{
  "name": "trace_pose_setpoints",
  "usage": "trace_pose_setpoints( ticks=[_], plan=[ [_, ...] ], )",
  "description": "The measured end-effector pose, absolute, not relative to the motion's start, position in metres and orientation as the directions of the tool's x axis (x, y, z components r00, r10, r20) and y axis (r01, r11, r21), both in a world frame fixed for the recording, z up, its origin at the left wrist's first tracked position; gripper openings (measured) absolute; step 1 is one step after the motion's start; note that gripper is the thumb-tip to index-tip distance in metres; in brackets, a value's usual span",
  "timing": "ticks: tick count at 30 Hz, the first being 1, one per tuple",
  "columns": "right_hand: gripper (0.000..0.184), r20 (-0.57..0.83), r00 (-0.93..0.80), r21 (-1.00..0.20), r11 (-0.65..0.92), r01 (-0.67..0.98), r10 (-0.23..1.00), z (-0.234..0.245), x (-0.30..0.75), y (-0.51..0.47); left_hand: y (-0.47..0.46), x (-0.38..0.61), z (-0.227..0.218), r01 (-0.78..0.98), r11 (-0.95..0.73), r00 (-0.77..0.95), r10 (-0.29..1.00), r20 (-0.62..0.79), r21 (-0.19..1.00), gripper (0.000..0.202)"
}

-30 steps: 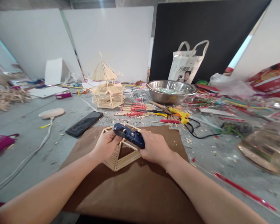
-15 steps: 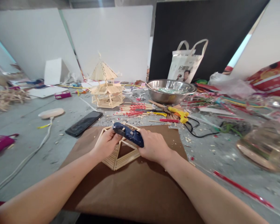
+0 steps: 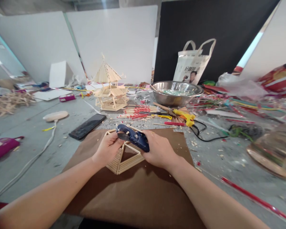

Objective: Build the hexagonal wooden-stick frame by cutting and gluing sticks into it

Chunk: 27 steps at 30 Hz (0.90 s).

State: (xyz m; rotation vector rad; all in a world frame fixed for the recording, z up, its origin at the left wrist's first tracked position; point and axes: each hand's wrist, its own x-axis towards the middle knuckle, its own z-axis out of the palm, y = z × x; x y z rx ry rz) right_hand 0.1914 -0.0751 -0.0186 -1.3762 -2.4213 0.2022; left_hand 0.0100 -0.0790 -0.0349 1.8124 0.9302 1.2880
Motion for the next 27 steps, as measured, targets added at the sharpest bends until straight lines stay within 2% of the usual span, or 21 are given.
trace_pose_setpoints(
  ticks=[4,9,13,18,27],
  plan=[
    [0.048,0.239,-0.488,-0.306,0.542,0.783,0.839,-0.018,0.192,-0.076,-0.081,0.009,-0.034,0.093,-0.383,0.274,0.897,0.346,0.919,0.027],
    [0.048,0.239,-0.512,-0.304,0.564,0.767,0.825,-0.018,0.193,-0.076,-0.08,0.005,-0.033,-0.084,-0.191,0.358,0.91,0.208,0.978,0.029],
    [0.05,0.237,-0.524,-0.288,0.575,0.766,0.818,-0.019,0.194,-0.076,-0.077,0.002,-0.032,-0.178,-0.012,0.447,0.89,0.092,0.984,0.031],
    [0.046,0.233,-0.543,-0.246,0.589,0.769,0.807,-0.019,0.195,-0.076,-0.075,-0.004,-0.031,-0.18,0.205,0.553,0.83,-0.073,0.962,0.03],
    [0.042,0.203,-0.531,-0.202,0.565,0.8,0.823,-0.013,0.193,-0.08,-0.074,-0.007,-0.031,-0.173,0.221,0.59,0.803,-0.079,0.96,0.029]
  ],
)
